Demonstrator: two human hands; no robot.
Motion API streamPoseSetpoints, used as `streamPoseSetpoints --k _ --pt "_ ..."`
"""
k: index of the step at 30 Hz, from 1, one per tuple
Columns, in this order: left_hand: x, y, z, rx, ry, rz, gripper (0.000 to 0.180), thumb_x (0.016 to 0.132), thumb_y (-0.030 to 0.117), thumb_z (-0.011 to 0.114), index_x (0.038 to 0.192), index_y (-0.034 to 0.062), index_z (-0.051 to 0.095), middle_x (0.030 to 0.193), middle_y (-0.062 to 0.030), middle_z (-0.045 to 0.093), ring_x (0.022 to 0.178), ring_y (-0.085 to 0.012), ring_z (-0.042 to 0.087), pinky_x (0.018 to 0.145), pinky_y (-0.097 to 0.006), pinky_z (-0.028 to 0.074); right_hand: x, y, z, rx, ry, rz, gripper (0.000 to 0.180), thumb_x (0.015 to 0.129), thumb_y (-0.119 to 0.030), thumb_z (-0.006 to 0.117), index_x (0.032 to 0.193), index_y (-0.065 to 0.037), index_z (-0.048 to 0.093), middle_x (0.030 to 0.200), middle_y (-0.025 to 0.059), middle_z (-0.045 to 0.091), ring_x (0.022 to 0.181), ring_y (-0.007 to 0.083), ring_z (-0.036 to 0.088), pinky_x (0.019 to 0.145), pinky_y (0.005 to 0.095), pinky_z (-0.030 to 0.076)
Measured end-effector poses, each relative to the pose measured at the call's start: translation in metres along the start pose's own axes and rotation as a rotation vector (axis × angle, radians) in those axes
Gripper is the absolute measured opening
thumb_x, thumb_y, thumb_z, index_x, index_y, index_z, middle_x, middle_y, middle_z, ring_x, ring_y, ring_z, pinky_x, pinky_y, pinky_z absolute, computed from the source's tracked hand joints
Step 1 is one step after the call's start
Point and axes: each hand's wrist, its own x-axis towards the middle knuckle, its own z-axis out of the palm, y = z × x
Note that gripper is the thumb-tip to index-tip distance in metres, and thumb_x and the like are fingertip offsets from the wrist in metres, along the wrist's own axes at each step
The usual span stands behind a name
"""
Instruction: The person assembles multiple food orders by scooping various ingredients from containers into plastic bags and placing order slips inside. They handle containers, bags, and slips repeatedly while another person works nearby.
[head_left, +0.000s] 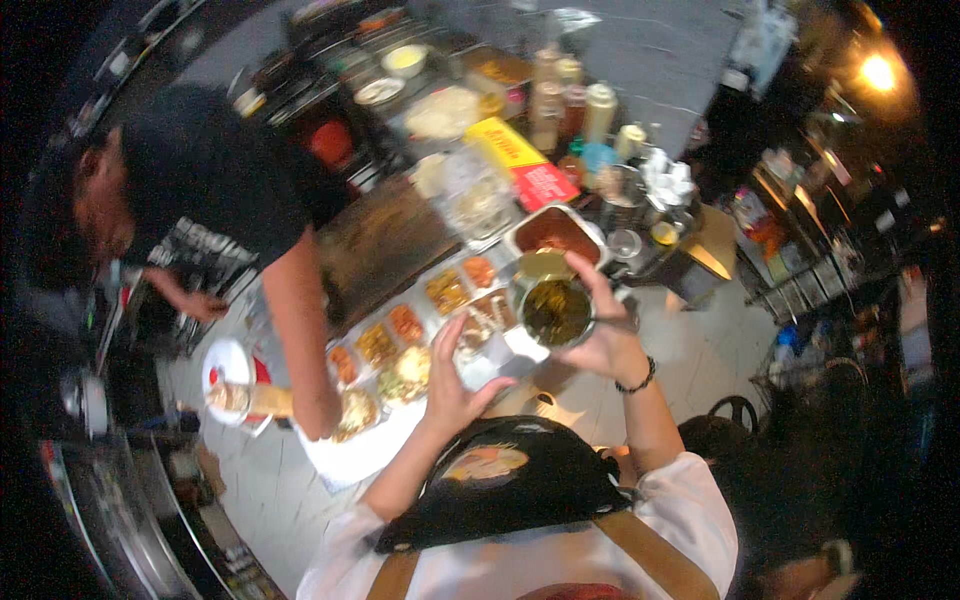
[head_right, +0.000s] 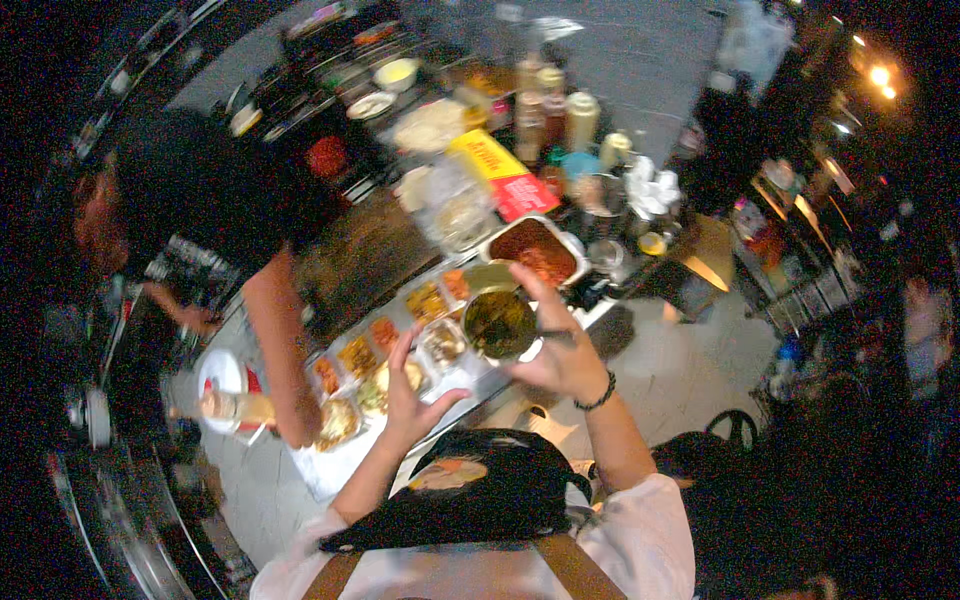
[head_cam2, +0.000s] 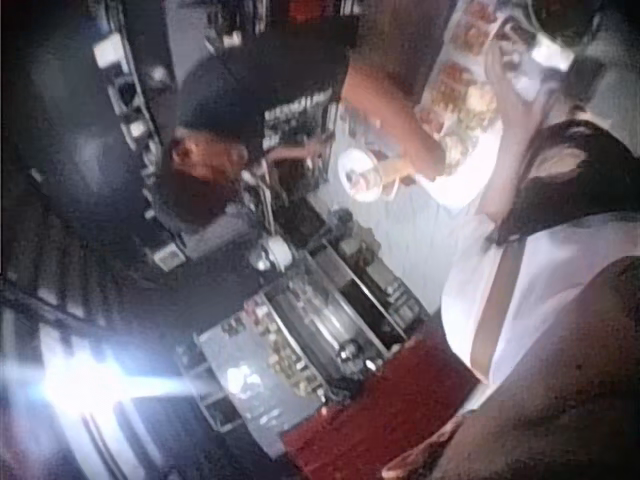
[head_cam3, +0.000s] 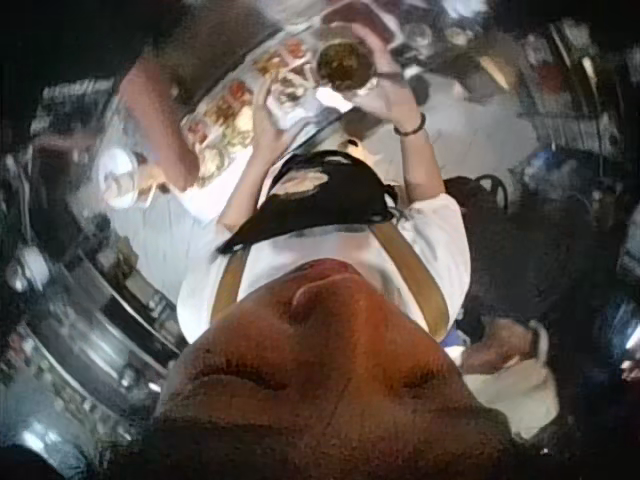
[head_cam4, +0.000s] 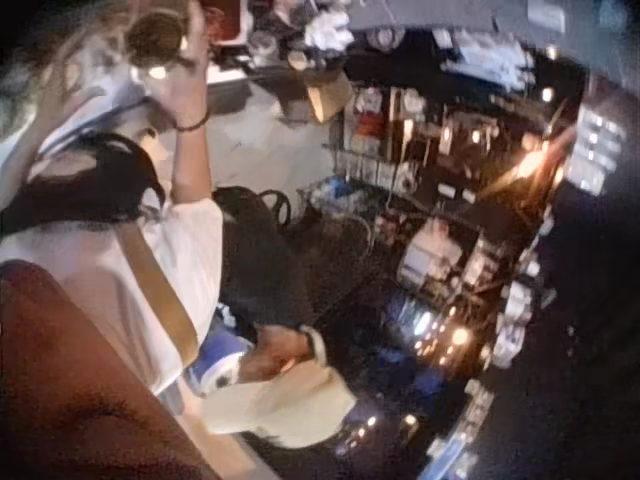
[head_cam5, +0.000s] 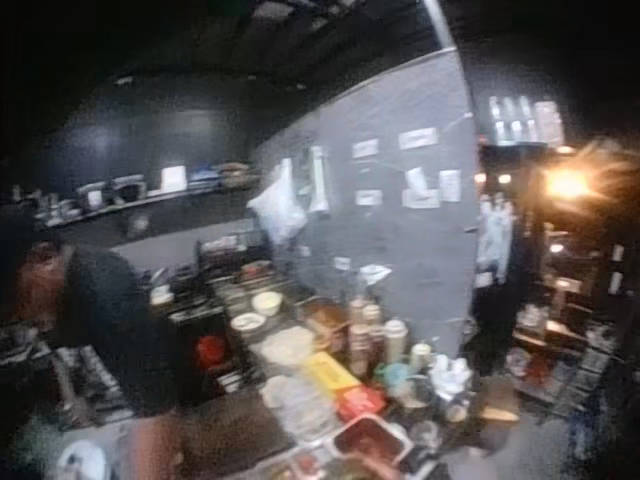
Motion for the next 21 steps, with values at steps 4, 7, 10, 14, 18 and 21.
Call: streamPoseSetpoints --k 4,7,10,14,18,21 --pt "0.013 -0.008 -0.029 0.032 0.141 0.197 0.098 0.059 0.014 0.080 0.138 0.0042 0.023 0.137 -0.0239 0.033 0.127 -0.0418 0.033 0.103 -0.049 0.028 0.000 -0.051 0.059 0.076 -0.255 -0.098 0.103 0.061 -0.019 0.082 0.139 0.002 0.019 0.136 0.0218 0.036 0.125 0.0329 0.040 0.103 0.0365 0.033" --pt "-0.006 -0.017 -0.049 -0.053 0.149 0.184 0.099 0.059 0.014 0.081 0.136 0.0005 0.022 0.131 -0.0239 0.038 0.118 -0.0395 0.044 0.100 -0.046 0.034 0.000 -0.071 0.084 0.370 -0.271 -0.059 0.108 0.065 -0.030 0.081 0.140 0.003 0.011 0.136 0.0235 0.036 0.128 0.0340 0.036 0.104 0.0366 0.031" --pt "-0.024 -0.028 -0.054 -0.138 0.184 0.114 0.099 0.059 0.012 0.082 0.135 -0.0028 0.020 0.123 -0.0217 0.044 0.111 -0.0358 0.050 0.096 -0.042 0.038 -0.001 -0.084 0.088 0.236 -0.208 -0.045 0.106 0.067 -0.035 0.079 0.140 0.003 0.013 0.132 0.0226 0.039 0.122 0.0350 0.041 0.102 0.0371 0.033" --pt "-0.030 -0.039 -0.060 -0.133 0.269 0.043 0.102 0.058 0.010 0.083 0.136 -0.0024 0.018 0.125 -0.0216 0.042 0.111 -0.0345 0.050 0.098 -0.041 0.037 0.001 -0.102 0.074 -0.043 -0.130 -0.225 0.041 0.072 -0.021 0.075 0.102 0.000 0.059 0.083 0.0083 0.059 0.067 0.0178 0.055 0.056 0.0280 0.045" --pt "-0.023 -0.036 -0.072 0.041 0.347 0.142 0.103 0.057 0.010 0.084 0.136 -0.0020 0.018 0.126 -0.0213 0.041 0.113 -0.0358 0.047 0.098 -0.042 0.036 0.029 -0.112 0.070 -0.156 -0.261 -0.719 0.025 0.073 -0.019 0.072 0.087 -0.001 0.061 0.071 0.0028 0.056 0.056 0.0133 0.050 0.048 0.0252 0.041" --pt "-0.018 -0.033 -0.079 0.087 0.354 0.142 0.103 0.055 0.010 0.084 0.135 -0.0012 0.021 0.126 -0.0205 0.042 0.114 -0.0367 0.045 0.097 -0.042 0.037 0.046 -0.118 0.059 -0.308 -0.330 -1.049 0.025 0.075 -0.023 0.069 0.083 -0.002 0.059 0.073 0.0019 0.057 0.059 0.0111 0.051 0.048 0.0250 0.041"
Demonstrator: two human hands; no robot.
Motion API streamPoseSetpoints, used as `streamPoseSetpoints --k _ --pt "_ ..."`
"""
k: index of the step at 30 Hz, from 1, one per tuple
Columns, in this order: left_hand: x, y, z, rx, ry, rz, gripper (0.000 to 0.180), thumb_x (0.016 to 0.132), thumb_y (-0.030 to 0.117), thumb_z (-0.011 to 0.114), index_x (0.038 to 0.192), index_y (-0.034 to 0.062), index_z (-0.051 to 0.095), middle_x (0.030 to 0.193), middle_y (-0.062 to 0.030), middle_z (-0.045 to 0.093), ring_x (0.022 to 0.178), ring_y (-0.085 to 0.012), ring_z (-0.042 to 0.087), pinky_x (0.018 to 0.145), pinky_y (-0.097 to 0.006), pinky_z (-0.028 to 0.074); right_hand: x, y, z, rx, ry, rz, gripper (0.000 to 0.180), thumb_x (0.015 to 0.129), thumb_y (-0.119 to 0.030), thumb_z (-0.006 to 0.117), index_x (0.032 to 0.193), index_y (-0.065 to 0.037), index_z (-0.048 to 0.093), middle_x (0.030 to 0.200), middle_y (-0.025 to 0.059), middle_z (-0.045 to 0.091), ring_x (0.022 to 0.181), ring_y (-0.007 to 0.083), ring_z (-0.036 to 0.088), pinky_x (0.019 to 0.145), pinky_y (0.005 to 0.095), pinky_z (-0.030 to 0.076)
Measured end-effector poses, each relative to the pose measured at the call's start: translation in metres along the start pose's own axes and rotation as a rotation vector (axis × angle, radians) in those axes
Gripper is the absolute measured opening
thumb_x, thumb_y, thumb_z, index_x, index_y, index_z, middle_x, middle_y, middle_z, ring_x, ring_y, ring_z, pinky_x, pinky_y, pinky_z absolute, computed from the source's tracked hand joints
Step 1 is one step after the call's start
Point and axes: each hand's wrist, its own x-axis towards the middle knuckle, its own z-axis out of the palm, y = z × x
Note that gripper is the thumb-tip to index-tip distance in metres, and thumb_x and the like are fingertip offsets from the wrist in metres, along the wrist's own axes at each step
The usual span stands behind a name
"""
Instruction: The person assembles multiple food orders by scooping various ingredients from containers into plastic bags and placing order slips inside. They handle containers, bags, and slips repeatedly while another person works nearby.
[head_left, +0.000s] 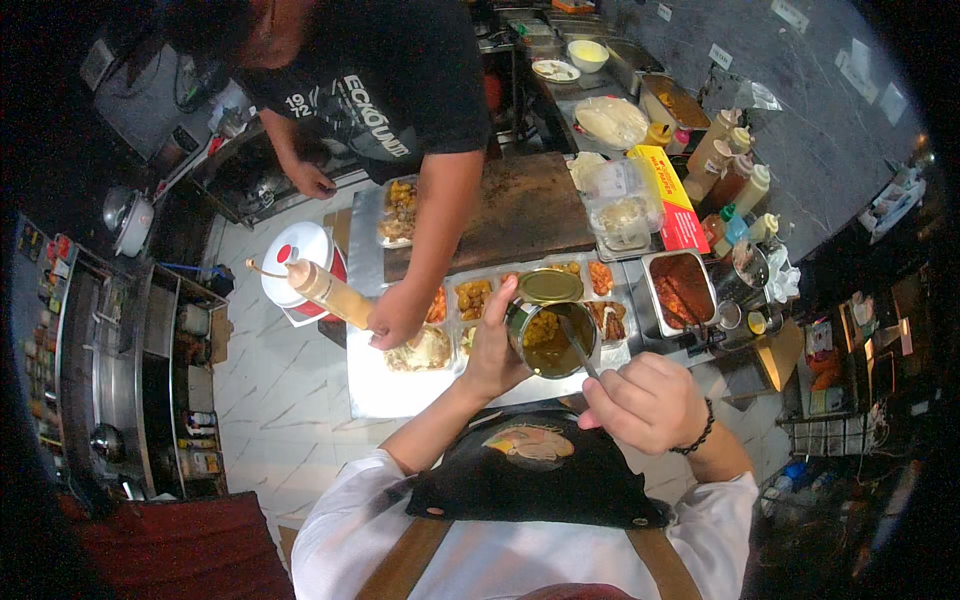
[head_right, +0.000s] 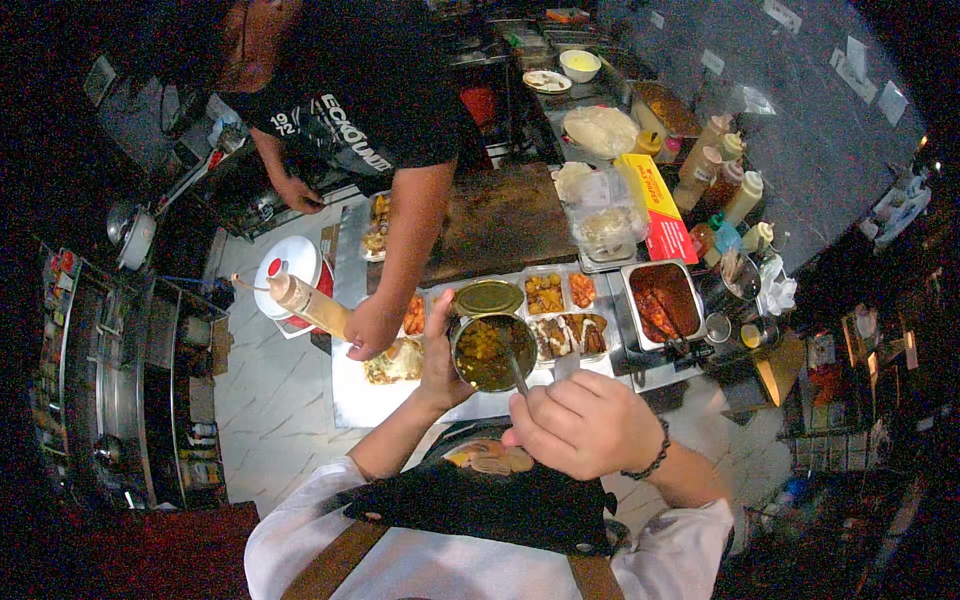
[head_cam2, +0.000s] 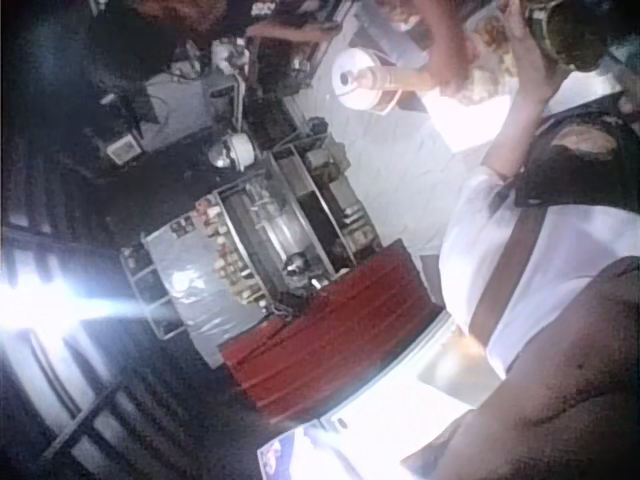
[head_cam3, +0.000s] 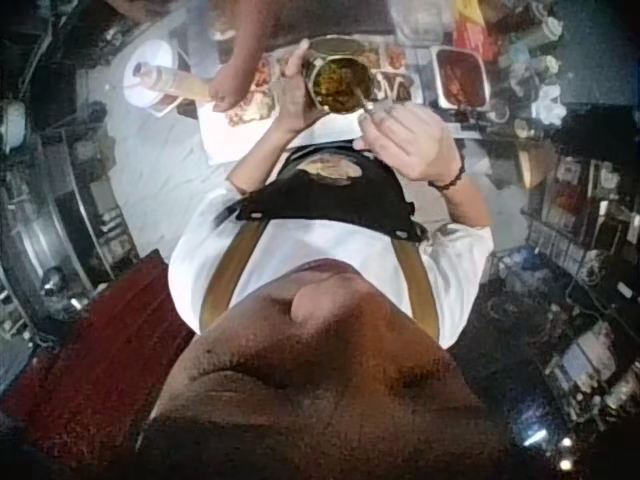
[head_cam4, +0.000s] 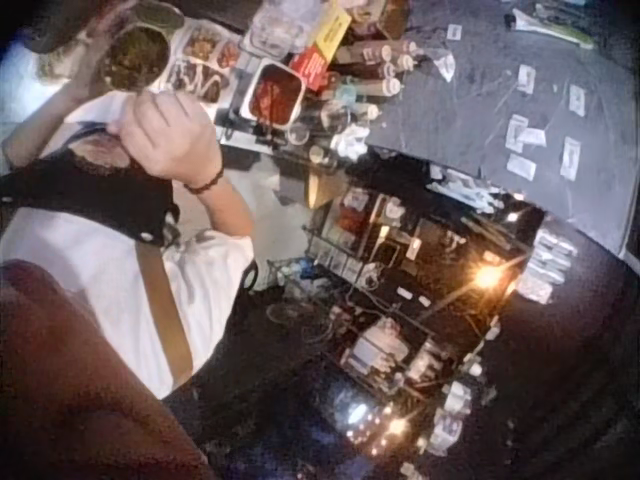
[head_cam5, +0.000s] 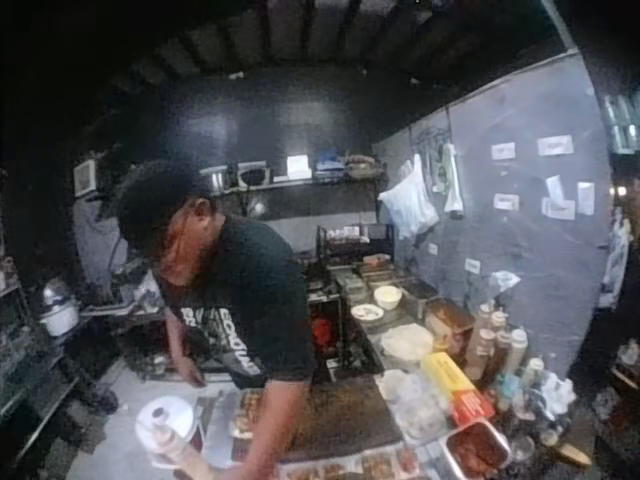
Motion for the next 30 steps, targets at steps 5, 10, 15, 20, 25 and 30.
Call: streamPoseSetpoints --k 5,10,15,20,25,30 --pt "-0.007 -0.007 0.004 0.044 -0.119 0.053 0.099 0.053 0.013 0.083 0.134 0.0030 0.026 0.124 -0.0195 0.043 0.114 -0.0373 0.044 0.095 -0.046 0.036 -0.024 0.009 0.020 0.267 -0.040 0.108 0.023 0.078 -0.017 0.069 0.087 0.001 0.057 0.072 0.0060 0.058 0.055 0.0142 0.054 0.046 0.0258 0.040" --pt "-0.046 -0.013 0.029 0.183 -0.157 0.010 0.087 0.059 0.010 0.075 0.133 0.0056 0.029 0.120 -0.0190 0.045 0.111 -0.0377 0.046 0.093 -0.050 0.033 -0.076 -0.018 0.093 0.967 0.514 1.440 0.021 0.093 -0.019 0.051 0.086 -0.001 0.058 0.066 0.0059 0.060 0.051 0.0098 0.054 0.046 0.0225 0.043" --pt "-0.073 -0.029 0.048 0.349 -0.108 -0.045 0.090 0.058 0.010 0.075 0.133 0.0053 0.028 0.119 -0.0193 0.045 0.111 -0.0371 0.044 0.094 -0.052 0.032 -0.108 -0.043 0.147 1.176 0.860 1.717 0.031 0.096 -0.029 0.046 0.091 0.001 0.053 0.066 0.0089 0.059 0.048 0.0086 0.051 0.044 0.0205 0.041" --pt "-0.074 -0.041 0.056 0.327 -0.155 -0.230 0.097 0.056 0.016 0.079 0.136 0.0040 0.024 0.120 -0.0206 0.044 0.113 -0.0385 0.042 0.098 -0.053 0.028 -0.120 -0.030 0.149 1.086 0.888 1.728 0.032 0.096 -0.028 0.045 0.090 0.003 0.052 0.066 0.0107 0.058 0.049 0.0110 0.051 0.046 0.0239 0.044" --pt "-0.069 -0.049 0.060 0.131 -0.200 -0.471 0.101 0.057 0.015 0.079 0.138 0.0025 0.020 0.121 -0.0214 0.045 0.111 -0.0378 0.045 0.097 -0.045 0.036 -0.118 -0.013 0.140 1.023 0.890 1.697 0.027 0.095 -0.026 0.048 0.091 0.000 0.053 0.064 0.0106 0.058 0.046 0.0112 0.051 0.044 0.0228 0.042" --pt "-0.069 -0.055 0.061 0.091 -0.205 -0.429 0.106 0.056 0.010 0.080 0.140 0.0039 0.016 0.116 -0.0201 0.048 0.109 -0.0365 0.047 0.094 -0.044 0.038 -0.120 -0.007 0.136 1.007 0.906 1.655 0.028 0.095 -0.026 0.048 0.090 0.001 0.053 0.064 0.0088 0.057 0.047 0.0104 0.050 0.044 0.0223 0.041"
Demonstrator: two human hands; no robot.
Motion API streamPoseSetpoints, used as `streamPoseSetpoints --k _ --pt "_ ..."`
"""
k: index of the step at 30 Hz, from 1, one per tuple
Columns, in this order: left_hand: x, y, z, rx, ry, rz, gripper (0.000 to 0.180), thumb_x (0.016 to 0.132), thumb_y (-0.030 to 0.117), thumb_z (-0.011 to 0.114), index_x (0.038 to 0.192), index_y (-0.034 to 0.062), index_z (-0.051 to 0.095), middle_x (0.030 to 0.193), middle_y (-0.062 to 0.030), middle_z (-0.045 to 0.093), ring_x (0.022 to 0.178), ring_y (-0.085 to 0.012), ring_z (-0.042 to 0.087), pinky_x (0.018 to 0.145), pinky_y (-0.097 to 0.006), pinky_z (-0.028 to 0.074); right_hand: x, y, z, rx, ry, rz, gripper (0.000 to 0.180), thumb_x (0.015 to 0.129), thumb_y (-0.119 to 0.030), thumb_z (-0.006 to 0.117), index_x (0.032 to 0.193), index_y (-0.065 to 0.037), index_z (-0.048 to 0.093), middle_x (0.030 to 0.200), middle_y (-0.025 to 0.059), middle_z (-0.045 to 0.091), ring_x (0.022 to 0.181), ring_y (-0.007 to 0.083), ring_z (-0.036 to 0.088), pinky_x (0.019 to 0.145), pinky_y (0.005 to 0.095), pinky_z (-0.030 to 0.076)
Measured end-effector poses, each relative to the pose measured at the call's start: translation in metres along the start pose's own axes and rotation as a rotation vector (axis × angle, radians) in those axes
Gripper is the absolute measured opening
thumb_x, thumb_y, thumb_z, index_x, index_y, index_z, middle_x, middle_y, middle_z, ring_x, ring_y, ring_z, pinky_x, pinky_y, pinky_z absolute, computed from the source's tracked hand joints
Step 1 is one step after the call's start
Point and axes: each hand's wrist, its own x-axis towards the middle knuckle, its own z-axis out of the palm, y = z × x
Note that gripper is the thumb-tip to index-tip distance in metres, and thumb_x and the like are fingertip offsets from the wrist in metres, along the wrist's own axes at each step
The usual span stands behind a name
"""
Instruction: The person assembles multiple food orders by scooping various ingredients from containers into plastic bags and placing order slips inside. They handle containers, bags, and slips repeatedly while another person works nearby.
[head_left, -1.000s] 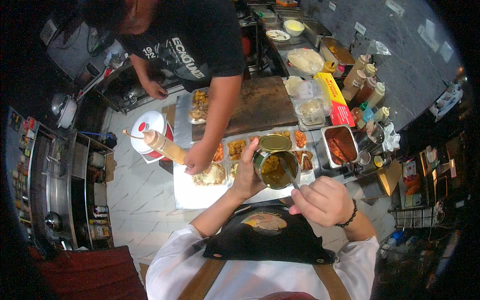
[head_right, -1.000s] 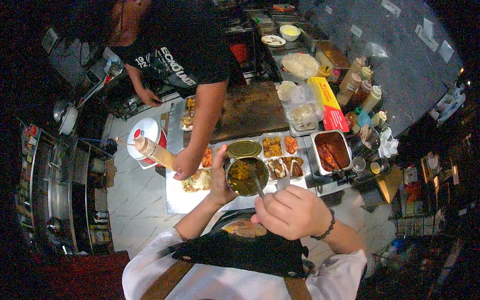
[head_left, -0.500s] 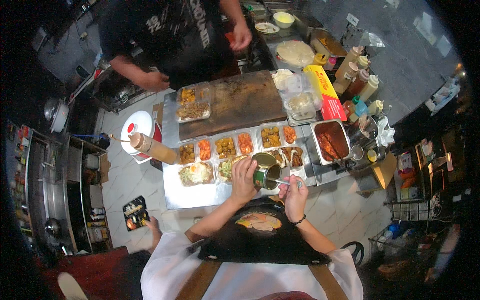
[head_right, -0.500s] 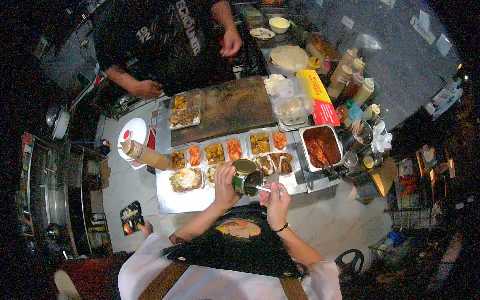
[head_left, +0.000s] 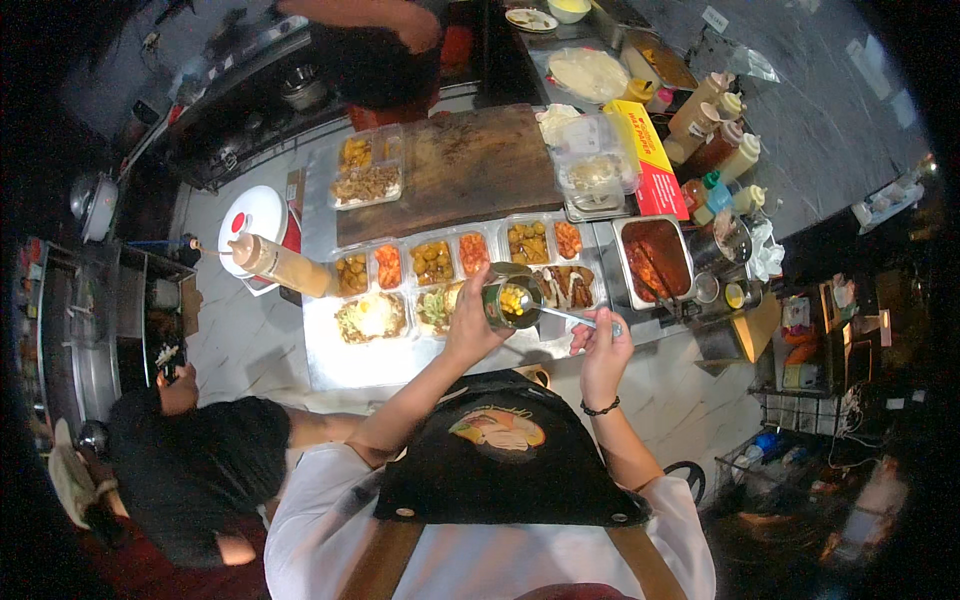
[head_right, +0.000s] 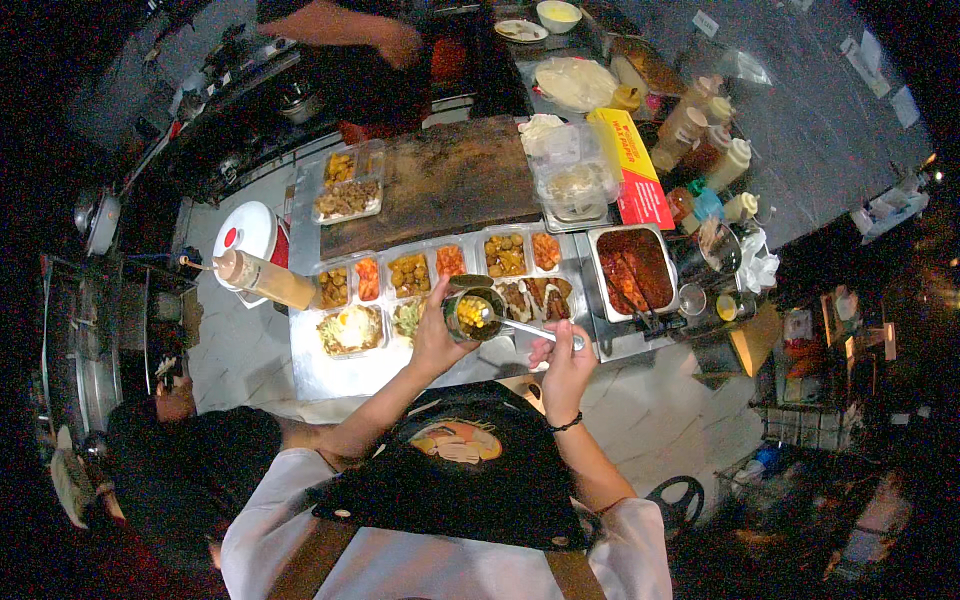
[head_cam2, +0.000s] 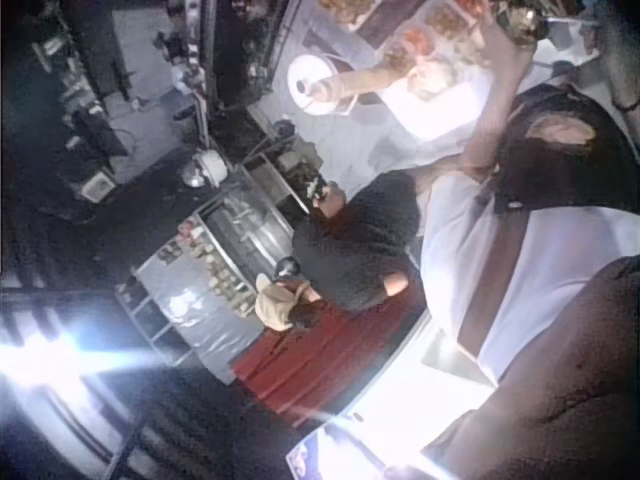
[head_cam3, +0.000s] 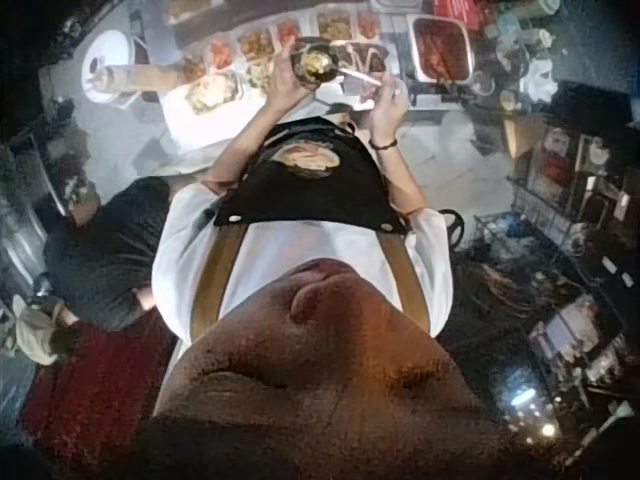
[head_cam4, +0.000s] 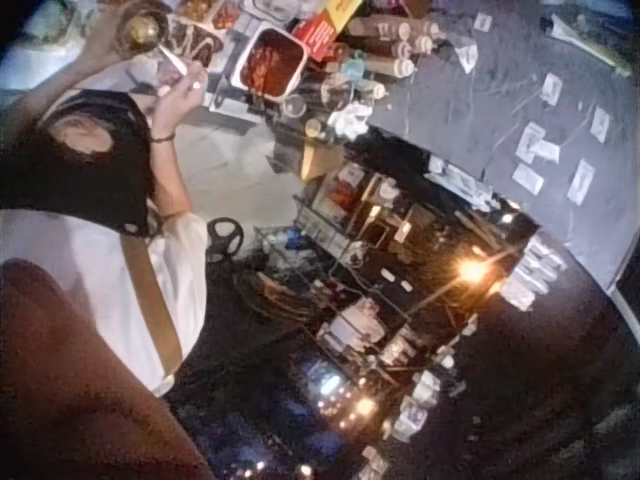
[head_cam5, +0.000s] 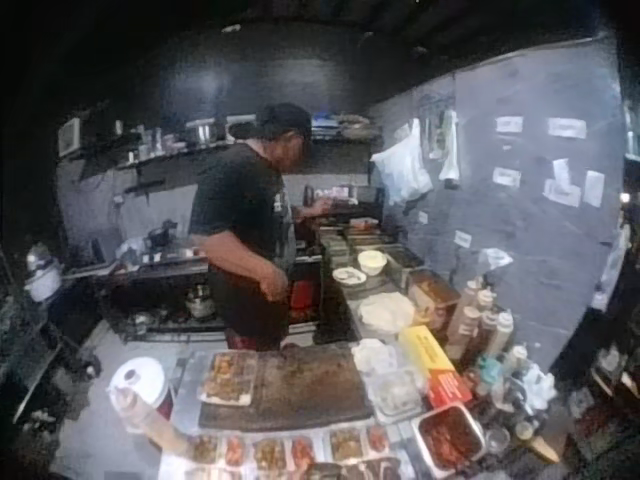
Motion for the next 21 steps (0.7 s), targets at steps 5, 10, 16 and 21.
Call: streamPoseSetpoints --k 5,10,16,21 --pt "0.006 0.000 -0.001 0.083 0.050 -0.082 0.104 0.057 0.011 0.080 0.140 0.0042 0.017 0.113 -0.0198 0.049 0.108 -0.0370 0.047 0.093 -0.044 0.037 0.010 -0.001 -0.003 0.047 0.094 0.031 0.030 0.094 -0.028 0.049 0.091 0.002 0.053 0.065 0.0094 0.057 0.048 0.0115 0.051 0.044 0.0236 0.043" --pt "0.014 -0.008 -0.015 0.189 0.023 -0.237 0.110 0.055 0.015 0.083 0.141 0.0044 0.016 0.120 -0.0202 0.048 0.111 -0.0359 0.047 0.096 -0.042 0.037 0.040 0.008 -0.009 0.081 0.192 -0.069 0.030 0.094 -0.029 0.050 0.090 0.001 0.053 0.065 0.0085 0.057 0.050 0.0112 0.051 0.045 0.0230 0.043" --pt "-0.004 -0.023 -0.044 0.115 0.071 -0.289 0.105 0.057 0.014 0.081 0.140 0.0029 0.018 0.117 -0.0208 0.048 0.108 -0.0371 0.047 0.092 -0.045 0.038 0.093 0.071 0.002 -0.247 0.197 -0.260 0.025 0.095 -0.024 0.049 0.091 0.000 0.056 0.067 0.0068 0.060 0.049 0.0076 0.052 0.043 0.0226 0.042" --pt "-0.019 -0.026 -0.059 0.137 0.065 -0.333 0.108 0.056 0.016 0.083 0.140 0.0043 0.015 0.117 -0.0197 0.045 0.109 -0.0341 0.046 0.092 -0.041 0.040 0.101 0.095 -0.003 -1.013 -0.073 -0.755 0.016 0.090 -0.013 0.053 0.095 0.000 0.060 0.082 0.0150 0.062 0.073 0.0284 0.061 0.063 0.0345 0.049"
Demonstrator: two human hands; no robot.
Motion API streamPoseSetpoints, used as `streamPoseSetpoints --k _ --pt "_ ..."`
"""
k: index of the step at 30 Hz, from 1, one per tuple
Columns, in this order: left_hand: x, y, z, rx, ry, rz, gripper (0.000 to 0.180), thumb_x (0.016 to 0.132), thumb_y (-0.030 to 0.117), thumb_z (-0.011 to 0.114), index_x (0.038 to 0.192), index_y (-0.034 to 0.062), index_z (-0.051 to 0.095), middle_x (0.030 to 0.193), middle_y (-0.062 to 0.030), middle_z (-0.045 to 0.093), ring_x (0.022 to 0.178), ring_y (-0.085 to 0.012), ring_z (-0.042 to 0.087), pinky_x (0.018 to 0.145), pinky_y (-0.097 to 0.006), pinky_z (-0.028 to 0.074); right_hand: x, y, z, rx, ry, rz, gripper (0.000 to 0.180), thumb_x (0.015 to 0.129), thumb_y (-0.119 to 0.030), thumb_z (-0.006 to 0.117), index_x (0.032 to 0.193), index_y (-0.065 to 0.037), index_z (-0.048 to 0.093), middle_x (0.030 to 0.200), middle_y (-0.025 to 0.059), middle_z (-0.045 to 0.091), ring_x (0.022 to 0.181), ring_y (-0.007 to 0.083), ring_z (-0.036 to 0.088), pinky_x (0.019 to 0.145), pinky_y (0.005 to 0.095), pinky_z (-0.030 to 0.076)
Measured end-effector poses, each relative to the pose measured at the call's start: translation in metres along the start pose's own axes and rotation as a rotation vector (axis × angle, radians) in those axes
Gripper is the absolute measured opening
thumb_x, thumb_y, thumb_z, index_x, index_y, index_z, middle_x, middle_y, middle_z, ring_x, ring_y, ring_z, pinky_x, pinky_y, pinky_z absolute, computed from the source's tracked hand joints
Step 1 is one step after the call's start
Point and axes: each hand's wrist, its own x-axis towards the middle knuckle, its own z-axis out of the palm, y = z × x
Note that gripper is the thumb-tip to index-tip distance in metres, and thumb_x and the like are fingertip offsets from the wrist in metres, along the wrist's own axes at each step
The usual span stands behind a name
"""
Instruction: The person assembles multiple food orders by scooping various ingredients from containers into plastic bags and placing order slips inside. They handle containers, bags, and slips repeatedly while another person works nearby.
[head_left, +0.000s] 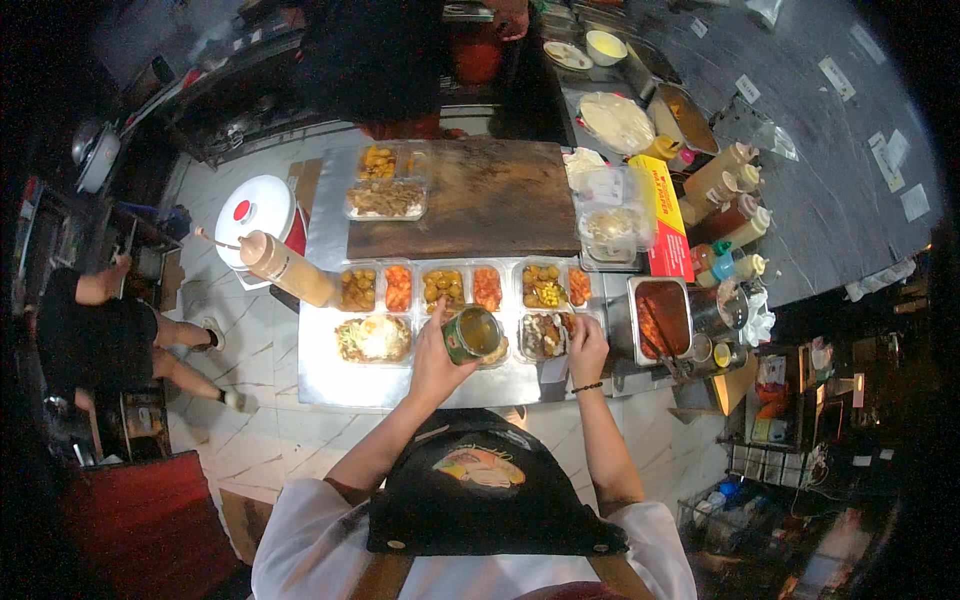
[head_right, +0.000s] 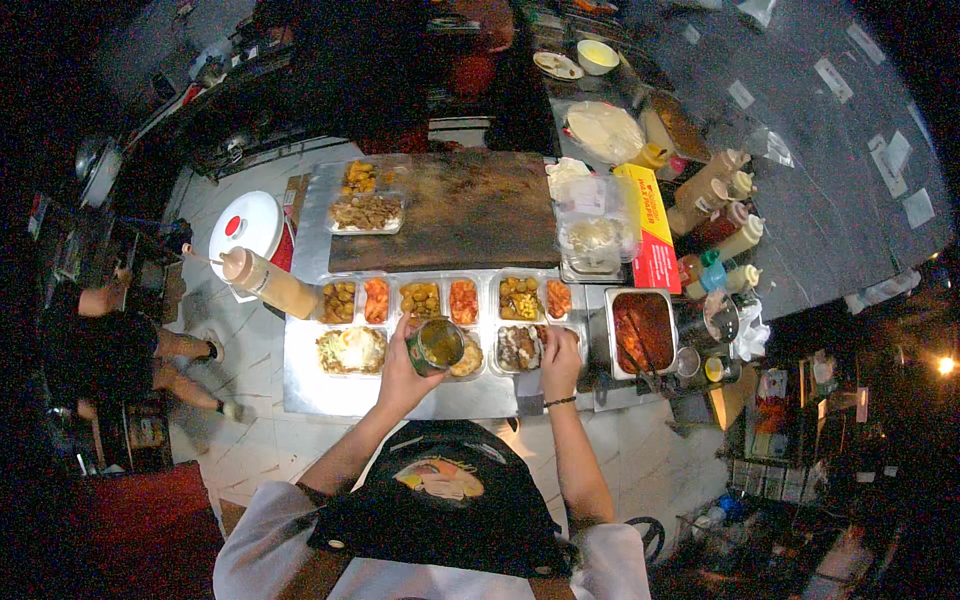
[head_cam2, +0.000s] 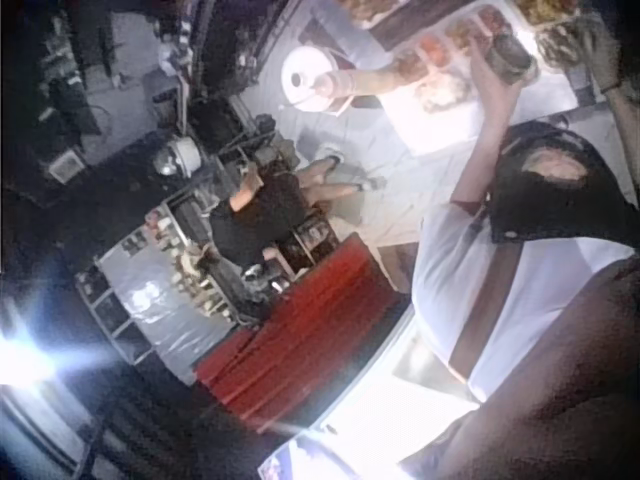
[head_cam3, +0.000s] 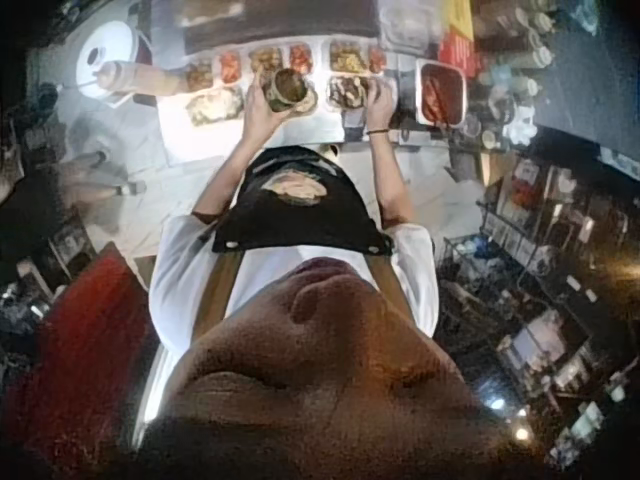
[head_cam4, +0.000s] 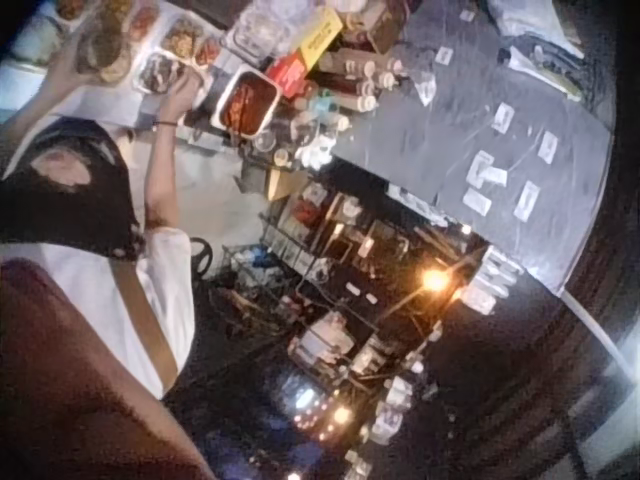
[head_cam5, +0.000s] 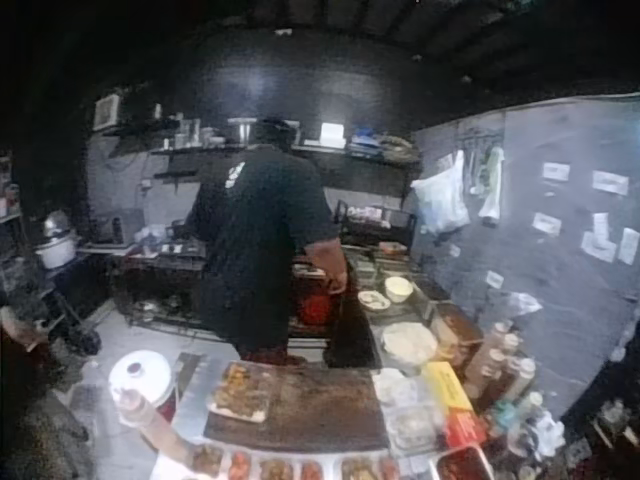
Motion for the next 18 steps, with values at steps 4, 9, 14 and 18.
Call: streamPoseSetpoints --k 4,9,14,18 --pt "-0.004 -0.005 -0.001 -0.048 -0.010 0.025 0.106 0.058 0.016 0.082 0.140 0.0015 0.017 0.115 -0.0215 0.048 0.109 -0.0372 0.046 0.094 -0.043 0.038 -0.008 0.000 -0.009 -0.012 -0.137 -0.156 0.014 0.086 -0.009 0.056 0.097 -0.001 0.060 0.091 0.0158 0.061 0.083 0.0338 0.059 0.073 0.0387 0.048" --pt "-0.003 -0.013 0.007 -0.135 0.080 0.123 0.106 0.058 0.017 0.083 0.139 0.0006 0.017 0.126 -0.0218 0.041 0.114 -0.0349 0.044 0.098 -0.041 0.037 -0.006 -0.032 -0.033 0.282 0.006 -0.006 0.013 0.084 0.004 0.049 0.091 0.001 0.059 0.095 0.0154 0.063 0.080 0.0243 0.061 0.071 0.0308 0.051" --pt "0.004 -0.014 0.012 -0.278 0.137 0.239 0.107 0.056 0.016 0.083 0.139 0.0015 0.017 0.126 -0.0195 0.041 0.114 -0.0316 0.045 0.096 -0.038 0.038 -0.002 -0.103 -0.118 0.697 0.118 0.090 0.022 0.094 -0.014 0.048 0.091 0.004 0.058 0.088 0.0152 0.061 0.068 0.0169 0.058 0.058 0.0289 0.049" --pt "0.005 0.001 0.016 -0.279 0.007 0.309 0.102 0.056 0.013 0.082 0.138 0.0034 0.021 0.125 -0.0195 0.041 0.116 -0.0352 0.043 0.099 -0.042 0.035 0.014 -0.133 -0.149 0.401 -0.263 -0.594 0.015 0.086 -0.013 0.058 0.089 0.001 0.060 0.084 0.0115 0.061 0.064 0.0185 0.057 0.054 0.0311 0.048"
